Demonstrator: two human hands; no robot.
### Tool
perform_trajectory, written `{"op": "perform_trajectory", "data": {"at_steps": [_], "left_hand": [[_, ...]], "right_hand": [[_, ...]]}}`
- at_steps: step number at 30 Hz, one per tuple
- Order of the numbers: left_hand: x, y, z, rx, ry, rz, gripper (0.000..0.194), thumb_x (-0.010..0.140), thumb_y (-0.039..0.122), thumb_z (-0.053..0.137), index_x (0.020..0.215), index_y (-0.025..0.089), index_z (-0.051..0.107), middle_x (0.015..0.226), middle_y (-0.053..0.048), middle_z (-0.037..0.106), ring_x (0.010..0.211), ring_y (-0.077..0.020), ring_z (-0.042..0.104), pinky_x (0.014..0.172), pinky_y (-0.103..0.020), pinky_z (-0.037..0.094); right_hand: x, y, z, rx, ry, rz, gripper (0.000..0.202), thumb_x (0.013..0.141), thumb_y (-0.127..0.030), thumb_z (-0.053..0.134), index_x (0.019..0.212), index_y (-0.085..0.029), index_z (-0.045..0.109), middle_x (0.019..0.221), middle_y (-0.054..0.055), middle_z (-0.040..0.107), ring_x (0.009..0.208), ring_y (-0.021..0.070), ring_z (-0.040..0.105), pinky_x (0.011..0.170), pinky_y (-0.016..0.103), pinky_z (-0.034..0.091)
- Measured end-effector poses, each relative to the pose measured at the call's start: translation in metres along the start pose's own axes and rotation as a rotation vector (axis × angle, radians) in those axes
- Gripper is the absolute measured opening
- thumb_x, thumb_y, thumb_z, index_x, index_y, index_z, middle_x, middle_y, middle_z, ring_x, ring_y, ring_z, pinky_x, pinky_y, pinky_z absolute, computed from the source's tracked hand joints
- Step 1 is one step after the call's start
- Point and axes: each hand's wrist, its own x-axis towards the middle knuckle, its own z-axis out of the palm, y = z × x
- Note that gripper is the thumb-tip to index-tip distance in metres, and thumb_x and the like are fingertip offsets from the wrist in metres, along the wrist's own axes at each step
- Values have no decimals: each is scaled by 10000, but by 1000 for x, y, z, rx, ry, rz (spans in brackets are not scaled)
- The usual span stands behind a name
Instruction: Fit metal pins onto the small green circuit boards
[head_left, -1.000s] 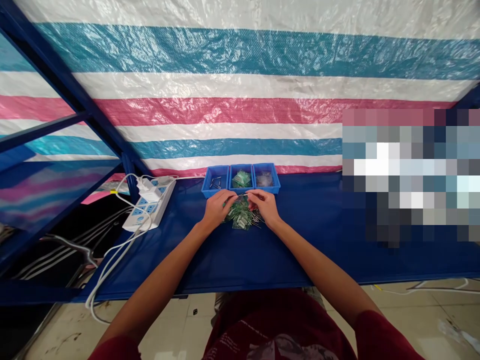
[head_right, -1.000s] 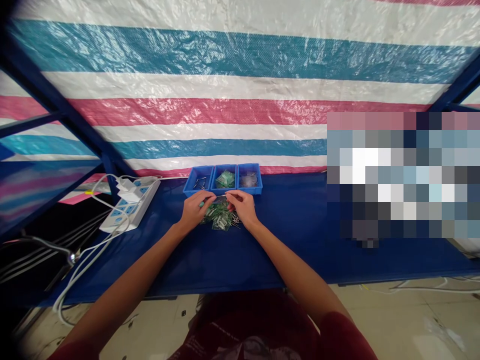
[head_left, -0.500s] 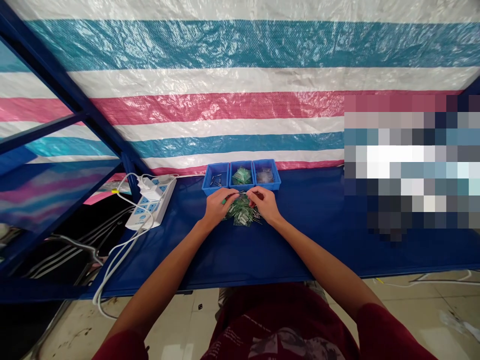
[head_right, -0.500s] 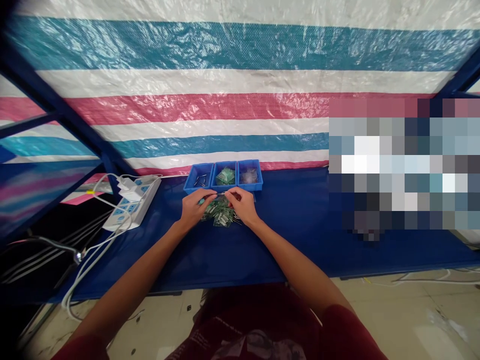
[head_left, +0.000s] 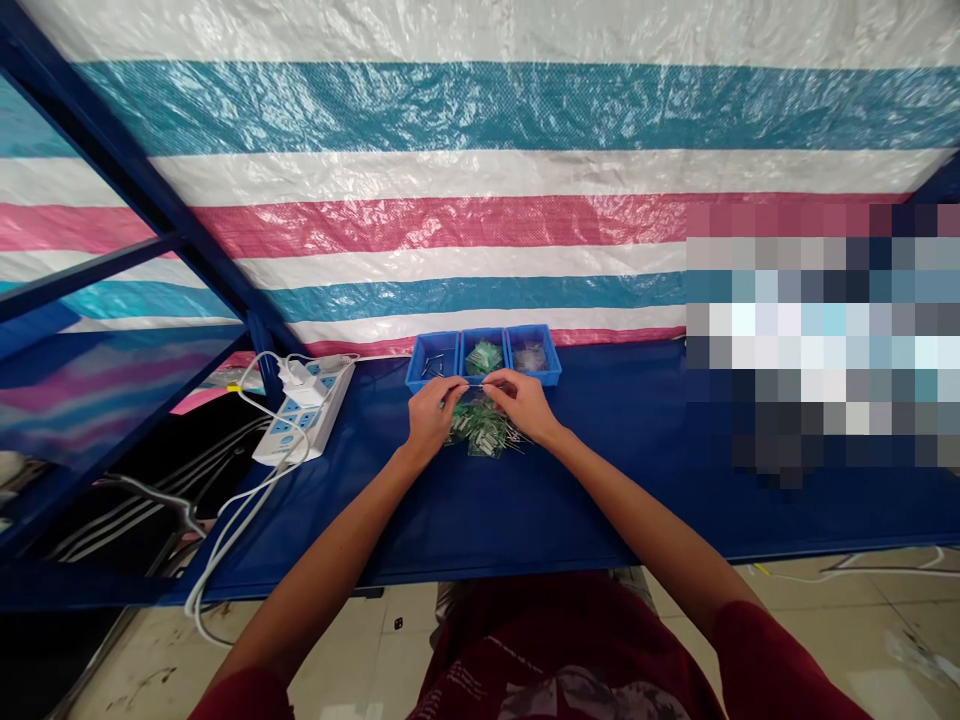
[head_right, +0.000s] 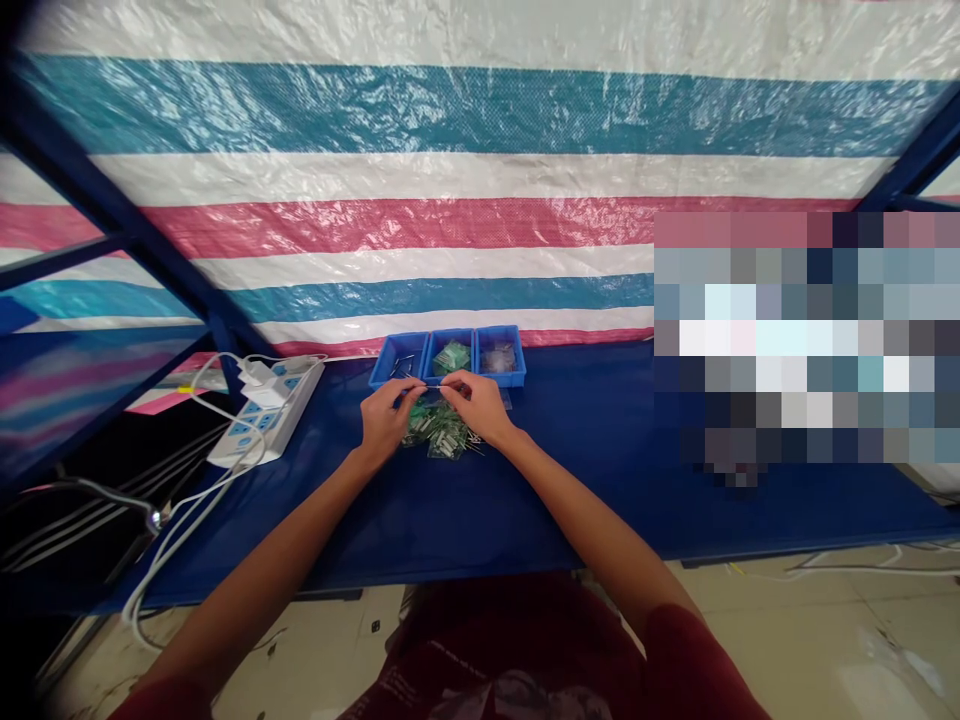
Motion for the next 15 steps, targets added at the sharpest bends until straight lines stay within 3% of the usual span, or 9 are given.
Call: {"op": "perform_trajectory", "data": {"at_steps": [3,8,15], "left_hand": [[0,-1,0,5,26,-46,245,952,345,526,878,176,687,820,-44,725,713,-149,659,687,-253,523],[-2,-2,2,-3,-21,-26,286,961,372,501,875,166,680,815,-50,722,719,-146,658,683,-241,517],[0,0,0,-24,-124,51,306,972,371,477,850,166,669,756,-46,702,678,-140,639,696,-239,493]], "right_hand": [[5,-1,1,-50,-31,-49,208,810,-376,596,890,-202,675,791,26,675,596,148,611,622,283,504],[0,8,2,-106,57,-108,226,862,-392,567,860,-202,691,854,51,690,658,157,622,632,268,497],[-12,11,0,-210,85,-234,314,936,-400,484,775,-186,648,708,32,618,626,150,574,614,261,447]]}}
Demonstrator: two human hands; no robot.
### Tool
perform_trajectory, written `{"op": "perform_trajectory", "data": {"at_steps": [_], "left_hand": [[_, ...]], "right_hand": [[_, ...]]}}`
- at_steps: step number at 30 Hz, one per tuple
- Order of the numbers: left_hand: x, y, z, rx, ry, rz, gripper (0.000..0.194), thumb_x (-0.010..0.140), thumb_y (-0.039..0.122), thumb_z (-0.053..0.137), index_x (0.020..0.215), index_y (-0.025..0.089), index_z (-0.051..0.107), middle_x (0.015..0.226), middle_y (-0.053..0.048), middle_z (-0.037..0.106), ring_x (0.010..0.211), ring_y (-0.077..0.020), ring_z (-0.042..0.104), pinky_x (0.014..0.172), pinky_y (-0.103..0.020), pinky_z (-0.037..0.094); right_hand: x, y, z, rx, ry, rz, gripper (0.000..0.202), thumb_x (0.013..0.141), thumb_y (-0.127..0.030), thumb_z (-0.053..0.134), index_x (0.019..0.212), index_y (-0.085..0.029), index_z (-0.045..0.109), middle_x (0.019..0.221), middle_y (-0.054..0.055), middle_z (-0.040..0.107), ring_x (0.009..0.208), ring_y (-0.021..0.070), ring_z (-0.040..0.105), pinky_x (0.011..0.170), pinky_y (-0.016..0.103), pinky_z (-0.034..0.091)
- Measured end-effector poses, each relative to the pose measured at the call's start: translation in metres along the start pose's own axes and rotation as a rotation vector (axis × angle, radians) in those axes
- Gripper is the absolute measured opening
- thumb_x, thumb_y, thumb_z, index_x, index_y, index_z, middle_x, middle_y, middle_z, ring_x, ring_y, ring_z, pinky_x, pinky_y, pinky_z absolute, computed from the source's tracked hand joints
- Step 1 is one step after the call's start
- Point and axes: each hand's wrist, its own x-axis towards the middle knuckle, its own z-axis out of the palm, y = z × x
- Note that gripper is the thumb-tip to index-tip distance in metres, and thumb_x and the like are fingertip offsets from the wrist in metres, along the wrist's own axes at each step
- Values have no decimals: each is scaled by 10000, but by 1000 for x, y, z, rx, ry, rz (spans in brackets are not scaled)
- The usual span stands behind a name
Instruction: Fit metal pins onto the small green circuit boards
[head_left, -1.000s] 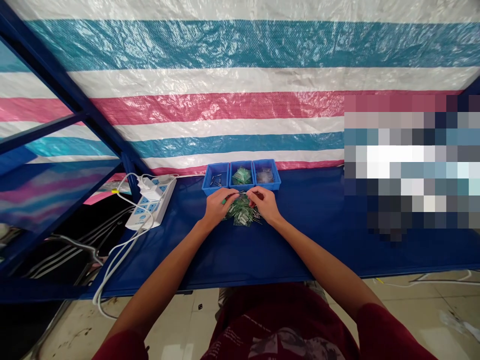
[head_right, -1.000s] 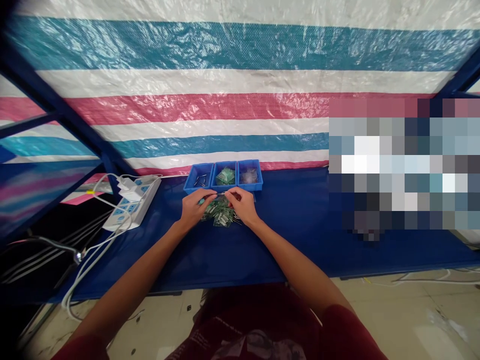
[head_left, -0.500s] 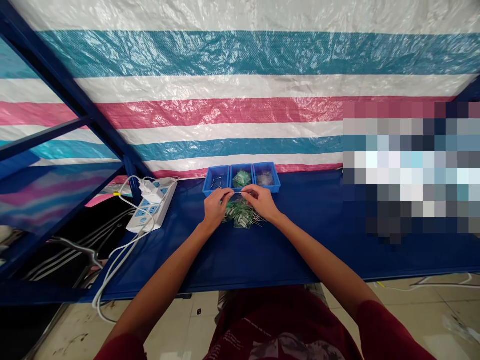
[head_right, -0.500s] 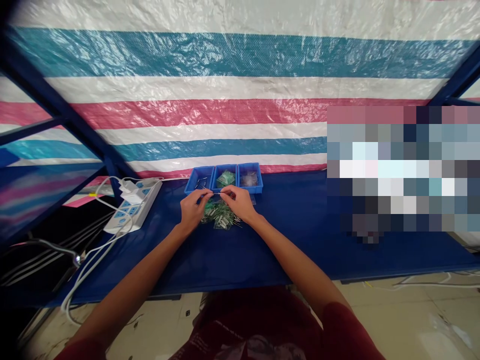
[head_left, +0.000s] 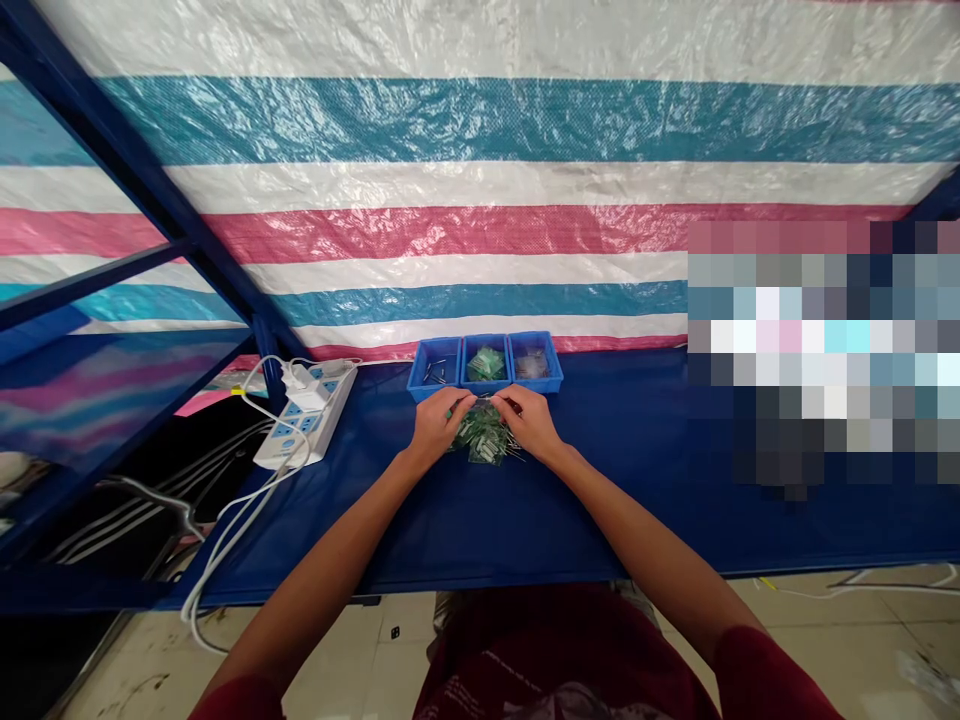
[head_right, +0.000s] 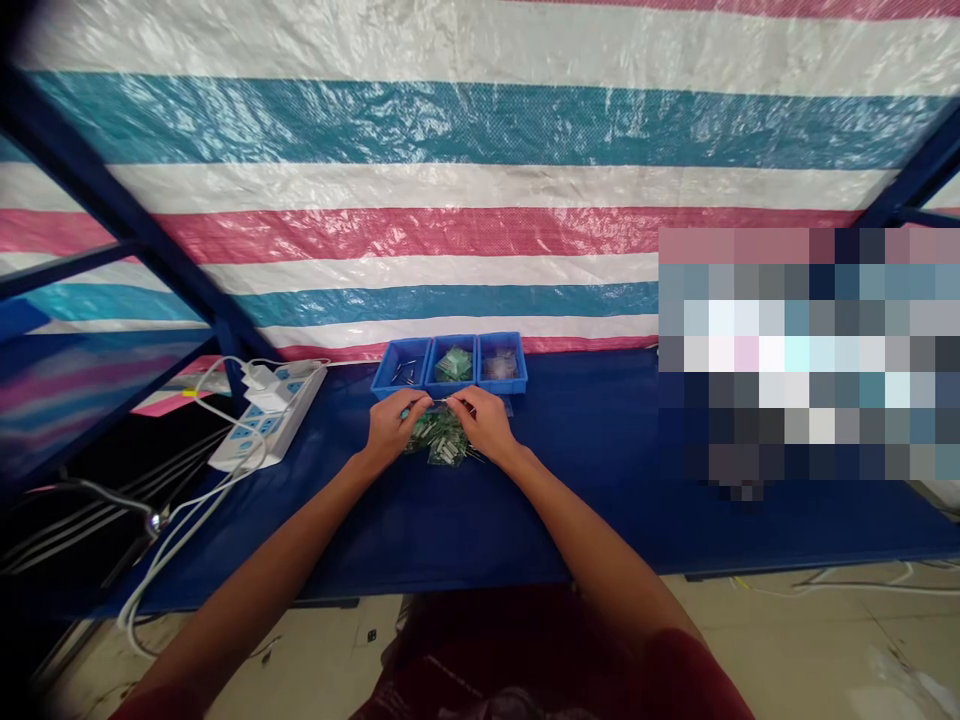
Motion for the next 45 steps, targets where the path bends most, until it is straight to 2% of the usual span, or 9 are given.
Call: {"op": "perform_trajectory", "data": {"at_steps": [6,9,15,18,21,26,34,39,45], "left_hand": [[2,2,-2,-108,-23,-31,278,926,381,546,788,172,667,708,-37,681,635,-139,608,656,-245,474],[4,5,-3,-291,22,-264,335,902,405,560,673,168,620,572,-3,597,496,-106,522,537,-226,431],[14,-8,-6,-647,336,-738,395,818,448,641,567,161,535,484,19,516,369,-63,407,372,-197,285],[17,-18,-8,-781,368,-894,340,761,461,683,667,144,605,488,24,524,361,-61,406,354,-185,247],[19,-21,-11,-918,270,-948,414,749,479,678,958,121,672,628,-19,639,405,-72,461,375,-186,301],[17,-16,-10,-785,102,-797,456,805,477,624,1109,139,651,751,-57,688,473,-110,535,418,-218,377],[3,-9,1,-9,-120,-134,264,931,324,486,912,184,709,824,-54,716,726,-168,642,704,-278,487],[2,-9,1,39,-123,-82,275,959,311,447,937,186,690,815,-48,704,745,-166,646,705,-266,490],[2,-8,1,-3,-134,-116,272,942,325,459,925,201,701,823,-55,703,720,-173,640,694,-268,477]], "right_hand": [[-1,0,-1,-30,10,25,344,949,-403,447,740,-188,615,672,19,594,604,140,553,599,251,425],[0,2,-2,-20,49,62,358,959,-402,414,786,-182,638,684,16,608,585,131,561,609,250,431],[1,2,-2,21,68,104,364,952,-400,410,816,-174,660,697,19,618,562,128,571,598,248,439],[1,1,-1,-26,51,84,372,950,-396,407,798,-175,665,693,29,626,596,143,574,609,256,436],[1,1,-1,-69,39,91,371,953,-386,401,805,-179,670,708,35,638,626,152,577,625,259,437],[2,4,-4,-201,39,107,268,920,-307,466,793,-179,664,757,35,659,658,149,572,662,254,425],[9,-4,-19,-582,-297,365,46,762,-206,644,741,-205,685,784,19,701,761,178,613,619,248,372],[11,-7,-24,-634,-446,409,75,749,-282,689,746,-208,704,810,33,720,803,200,641,623,251,382],[8,-7,-21,-585,-465,376,157,742,-306,724,627,-206,688,729,60,706,755,224,646,587,266,384]]}}
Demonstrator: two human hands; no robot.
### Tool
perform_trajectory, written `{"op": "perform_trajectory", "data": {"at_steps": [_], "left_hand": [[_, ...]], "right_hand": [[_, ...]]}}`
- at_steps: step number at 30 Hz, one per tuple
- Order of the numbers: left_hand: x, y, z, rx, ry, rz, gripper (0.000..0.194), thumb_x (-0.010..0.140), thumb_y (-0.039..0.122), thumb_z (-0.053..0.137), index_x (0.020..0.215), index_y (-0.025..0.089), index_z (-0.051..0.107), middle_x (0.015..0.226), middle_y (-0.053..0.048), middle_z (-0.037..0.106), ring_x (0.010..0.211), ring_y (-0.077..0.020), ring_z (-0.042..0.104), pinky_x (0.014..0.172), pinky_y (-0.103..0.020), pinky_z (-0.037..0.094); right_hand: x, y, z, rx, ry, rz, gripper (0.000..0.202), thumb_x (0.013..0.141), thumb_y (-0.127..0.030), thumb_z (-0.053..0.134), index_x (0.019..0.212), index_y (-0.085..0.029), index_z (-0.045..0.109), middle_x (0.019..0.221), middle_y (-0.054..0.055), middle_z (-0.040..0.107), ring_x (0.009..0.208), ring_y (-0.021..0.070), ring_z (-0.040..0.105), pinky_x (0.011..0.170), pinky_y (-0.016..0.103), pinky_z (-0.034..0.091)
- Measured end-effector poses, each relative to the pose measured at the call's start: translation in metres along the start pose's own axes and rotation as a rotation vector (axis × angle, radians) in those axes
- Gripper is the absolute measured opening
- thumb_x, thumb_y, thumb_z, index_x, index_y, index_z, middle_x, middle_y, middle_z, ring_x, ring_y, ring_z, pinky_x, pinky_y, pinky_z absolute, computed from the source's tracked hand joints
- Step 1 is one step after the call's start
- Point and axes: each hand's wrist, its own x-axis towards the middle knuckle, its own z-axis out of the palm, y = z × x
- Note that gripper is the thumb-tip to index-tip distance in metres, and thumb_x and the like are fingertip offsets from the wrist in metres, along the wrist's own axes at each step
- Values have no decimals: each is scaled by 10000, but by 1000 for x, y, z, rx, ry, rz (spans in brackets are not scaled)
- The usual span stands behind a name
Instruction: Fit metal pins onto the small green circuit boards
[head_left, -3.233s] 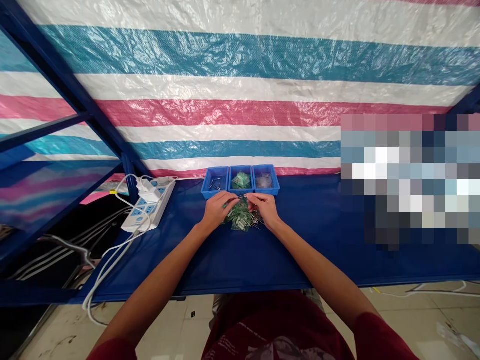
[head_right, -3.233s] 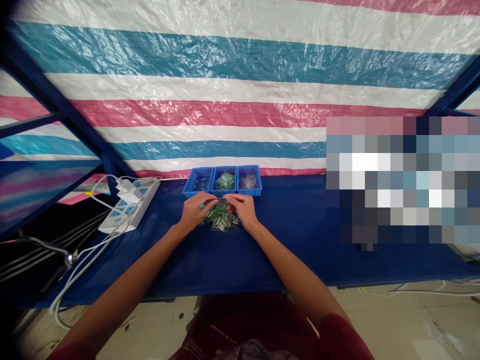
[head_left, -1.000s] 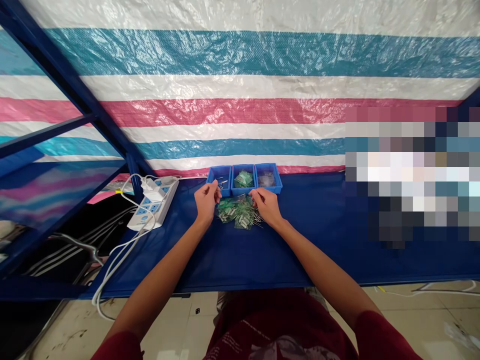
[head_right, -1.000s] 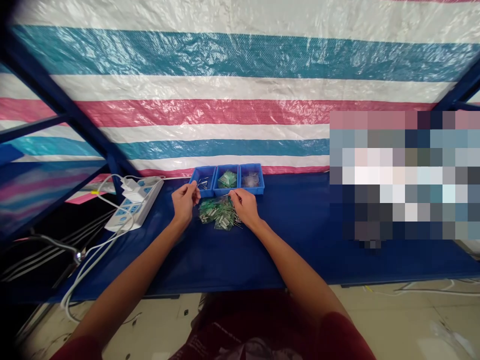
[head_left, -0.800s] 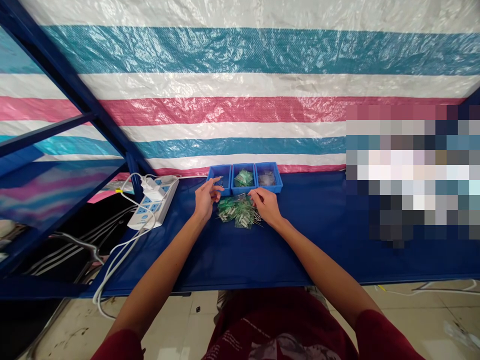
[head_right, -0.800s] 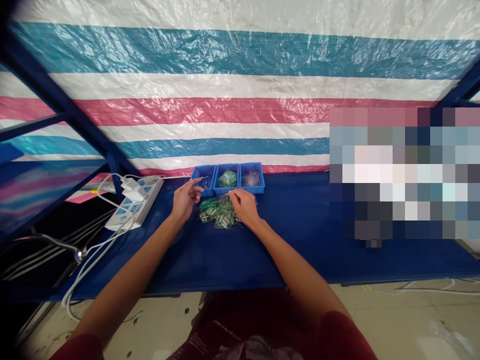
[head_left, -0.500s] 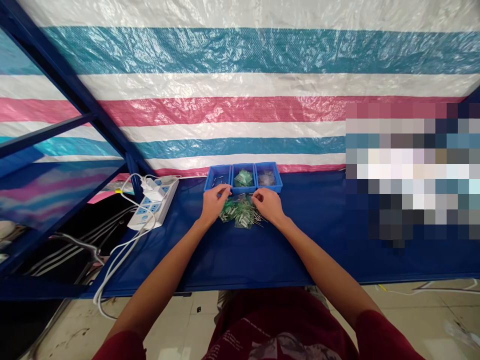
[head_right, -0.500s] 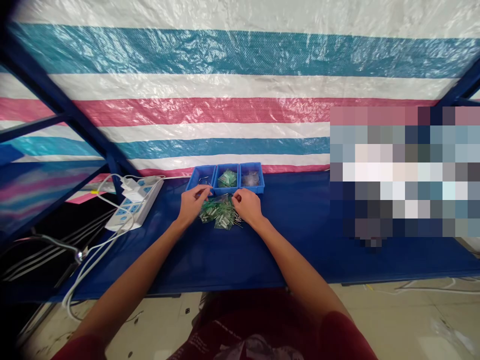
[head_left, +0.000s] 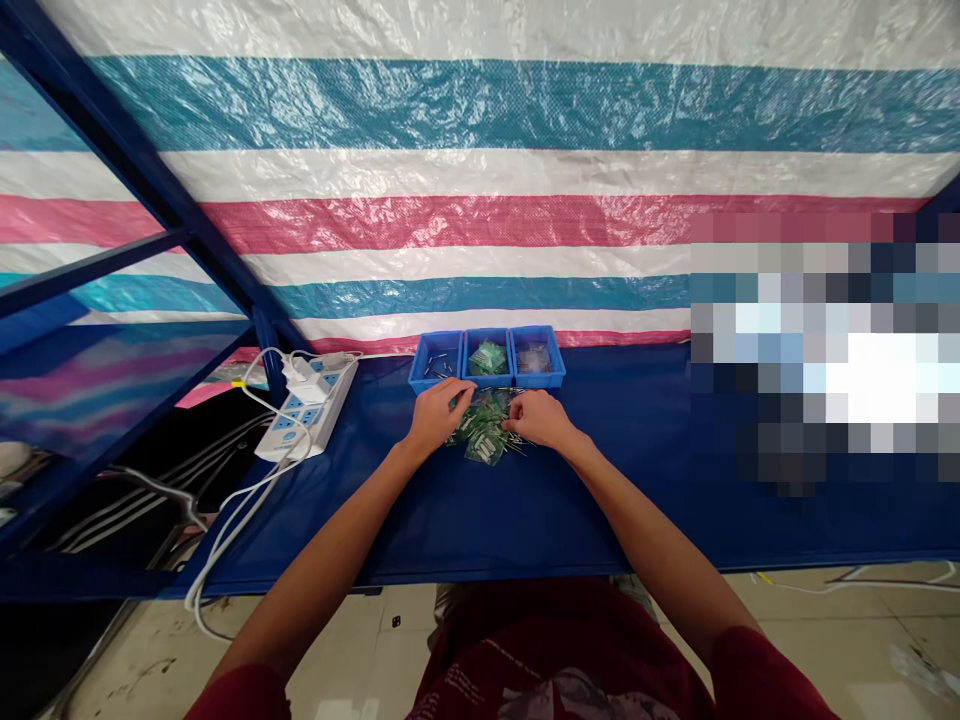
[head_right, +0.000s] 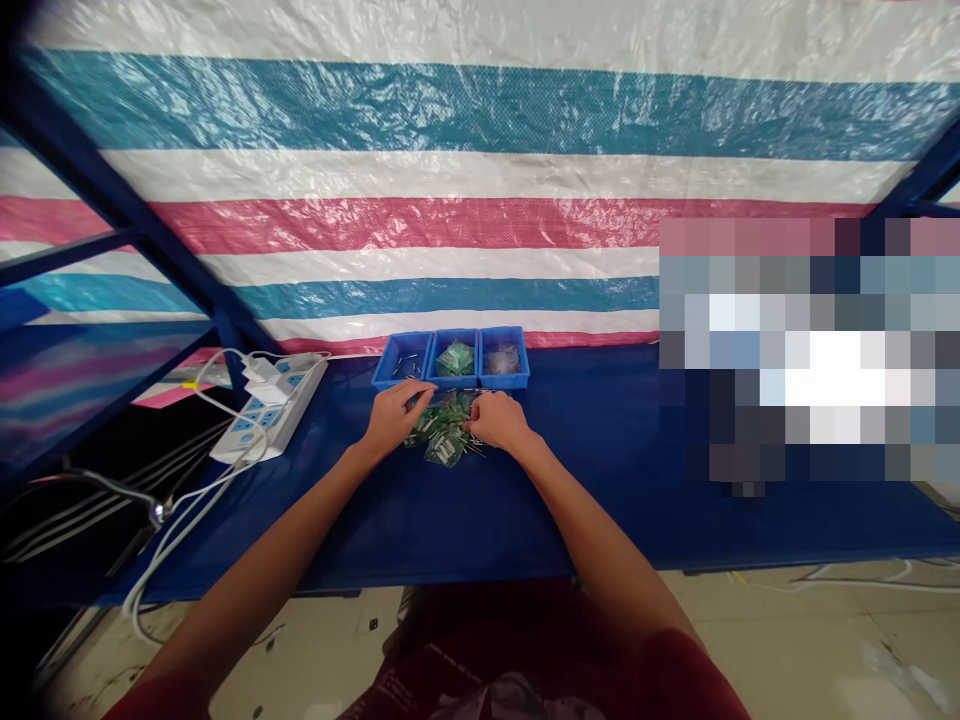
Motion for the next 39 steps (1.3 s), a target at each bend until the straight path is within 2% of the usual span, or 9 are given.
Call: {"op": "perform_trajectory", "data": {"at_steps": [7,18,22,25,28,31,35,39], "left_hand": [[0,3,-1,-75,-12,-50,251,909,330,497,915,204,714,835,-68,712,700,-182,627,695,-279,470],[0,5,-2,-65,-38,-42,266,916,335,487,931,203,717,854,-72,725,714,-187,642,699,-278,466],[0,4,-2,-79,-36,-52,252,909,332,498,931,214,720,860,-67,728,717,-191,644,699,-280,469],[0,3,-1,-85,-26,-48,251,909,333,503,929,215,723,856,-67,727,705,-186,641,697,-279,468],[0,5,-2,-98,-19,-59,269,915,357,500,936,210,724,846,-69,721,690,-180,627,677,-276,463],[1,10,-4,-176,-14,-82,294,915,397,509,987,204,720,903,-81,719,739,-184,630,634,-263,462],[3,13,-6,-294,-23,-100,286,881,428,578,999,211,724,923,-78,723,789,-191,645,641,-263,492],[3,13,-6,-322,8,-139,271,852,450,617,888,212,742,864,-82,732,802,-216,658,691,-303,521]], "right_hand": [[1,-1,5,17,63,10,182,697,-303,773,577,-205,677,664,69,677,716,224,647,591,265,410],[-2,-7,7,-47,92,35,122,757,-241,642,666,-188,703,762,112,717,752,259,665,602,294,413],[-4,-9,5,-98,168,63,140,764,-204,583,687,-178,696,757,119,710,718,245,657,606,292,405],[-5,-10,1,-98,281,79,163,779,-209,543,684,-182,673,738,102,696,686,216,630,603,282,385],[-6,-8,-2,10,441,57,174,780,-219,522,638,-192,618,665,56,652,632,176,572,586,265,356],[-5,-6,0,245,544,-44,219,794,-266,500,595,-199,560,558,7,559,551,143,492,576,260,348],[-1,-4,7,615,513,-150,251,801,-357,515,612,-197,555,540,-18,524,524,130,457,572,258,365],[4,-1,15,789,459,-154,246,785,-385,562,635,-192,585,574,-14,545,540,131,458,559,257,371]]}}
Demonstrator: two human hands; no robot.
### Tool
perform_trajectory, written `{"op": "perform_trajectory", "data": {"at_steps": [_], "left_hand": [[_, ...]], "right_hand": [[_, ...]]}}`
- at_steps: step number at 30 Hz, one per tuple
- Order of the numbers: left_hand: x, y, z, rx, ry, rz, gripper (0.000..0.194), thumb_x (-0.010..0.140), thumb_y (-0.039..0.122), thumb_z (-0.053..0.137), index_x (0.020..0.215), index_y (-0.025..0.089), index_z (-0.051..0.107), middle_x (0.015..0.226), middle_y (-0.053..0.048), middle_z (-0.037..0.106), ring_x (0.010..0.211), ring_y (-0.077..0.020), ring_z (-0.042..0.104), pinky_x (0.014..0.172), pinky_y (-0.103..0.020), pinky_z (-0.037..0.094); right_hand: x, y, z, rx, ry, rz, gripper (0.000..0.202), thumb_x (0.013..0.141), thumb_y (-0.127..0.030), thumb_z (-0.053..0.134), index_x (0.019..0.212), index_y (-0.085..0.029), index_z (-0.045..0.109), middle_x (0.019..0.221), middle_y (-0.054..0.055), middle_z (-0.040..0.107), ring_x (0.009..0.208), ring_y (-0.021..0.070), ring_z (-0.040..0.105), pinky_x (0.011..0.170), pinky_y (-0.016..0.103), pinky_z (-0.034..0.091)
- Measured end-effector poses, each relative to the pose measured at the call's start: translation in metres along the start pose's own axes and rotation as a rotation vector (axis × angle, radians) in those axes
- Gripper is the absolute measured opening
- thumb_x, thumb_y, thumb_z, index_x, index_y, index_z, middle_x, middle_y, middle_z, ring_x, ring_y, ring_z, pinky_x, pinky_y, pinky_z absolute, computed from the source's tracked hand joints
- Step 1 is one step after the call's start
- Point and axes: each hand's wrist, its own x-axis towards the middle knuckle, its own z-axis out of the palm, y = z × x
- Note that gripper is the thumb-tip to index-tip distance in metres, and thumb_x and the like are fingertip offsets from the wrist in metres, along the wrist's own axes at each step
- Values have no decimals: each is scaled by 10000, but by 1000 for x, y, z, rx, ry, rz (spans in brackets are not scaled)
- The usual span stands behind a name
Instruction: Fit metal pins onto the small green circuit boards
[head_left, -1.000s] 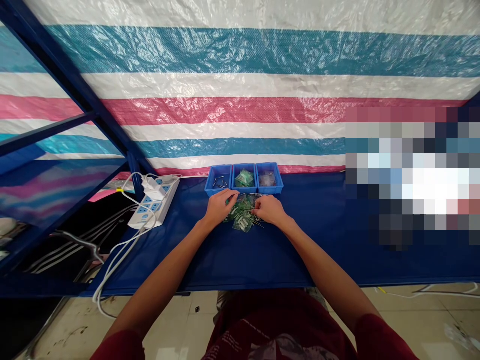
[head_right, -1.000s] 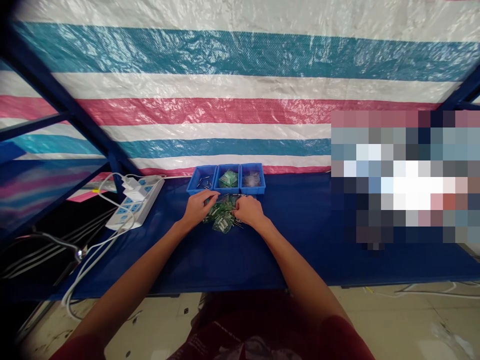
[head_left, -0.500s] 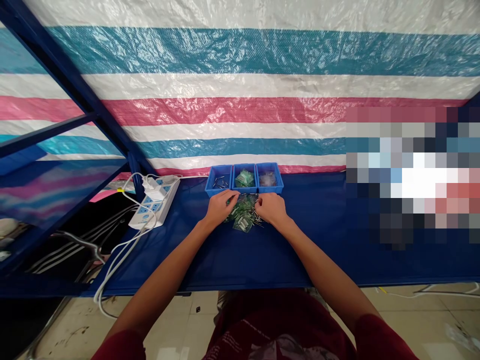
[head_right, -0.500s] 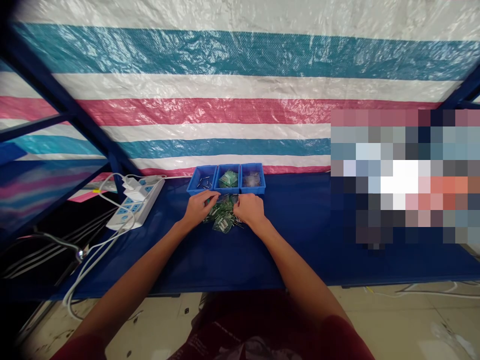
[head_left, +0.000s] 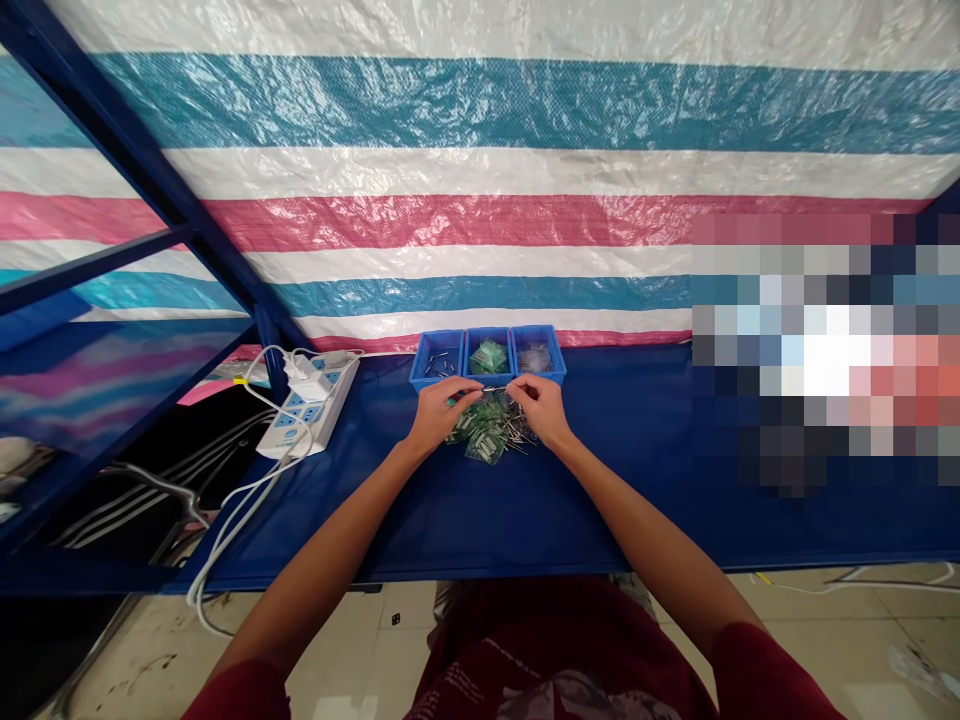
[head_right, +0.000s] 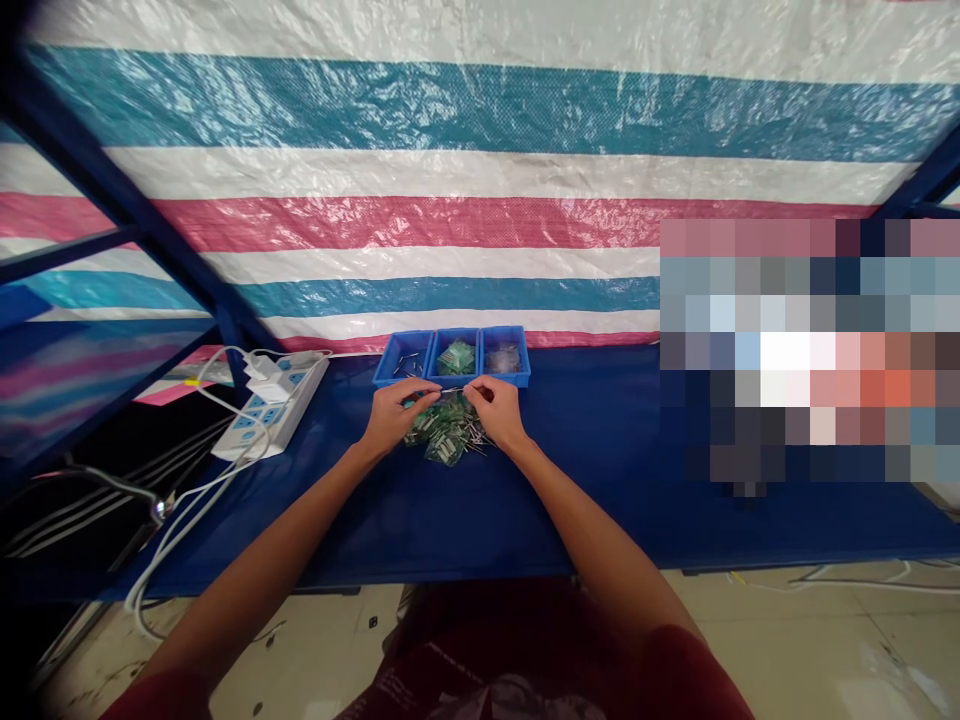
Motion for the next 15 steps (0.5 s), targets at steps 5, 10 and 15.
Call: {"op": "perform_trajectory", "data": {"at_steps": [5,10,15], "left_hand": [[0,0,0,-29,30,-18,273,812,471,662,829,209,736,817,-73,724,757,-210,654,701,-308,523],[0,0,0,-26,11,2,256,823,455,655,834,206,715,801,-63,705,736,-194,636,672,-291,511],[1,2,-1,0,-1,42,229,866,406,604,810,197,679,791,-53,685,727,-178,620,656,-264,479]], "right_hand": [[0,7,3,63,-38,13,245,783,-395,590,664,-184,626,606,-10,570,560,132,481,561,257,393],[-1,7,3,125,-56,44,240,777,-407,594,685,-187,626,623,-5,579,569,138,498,546,256,403],[-2,2,3,9,-28,-26,232,827,-381,552,754,-181,644,699,16,615,621,143,531,608,261,433]]}}
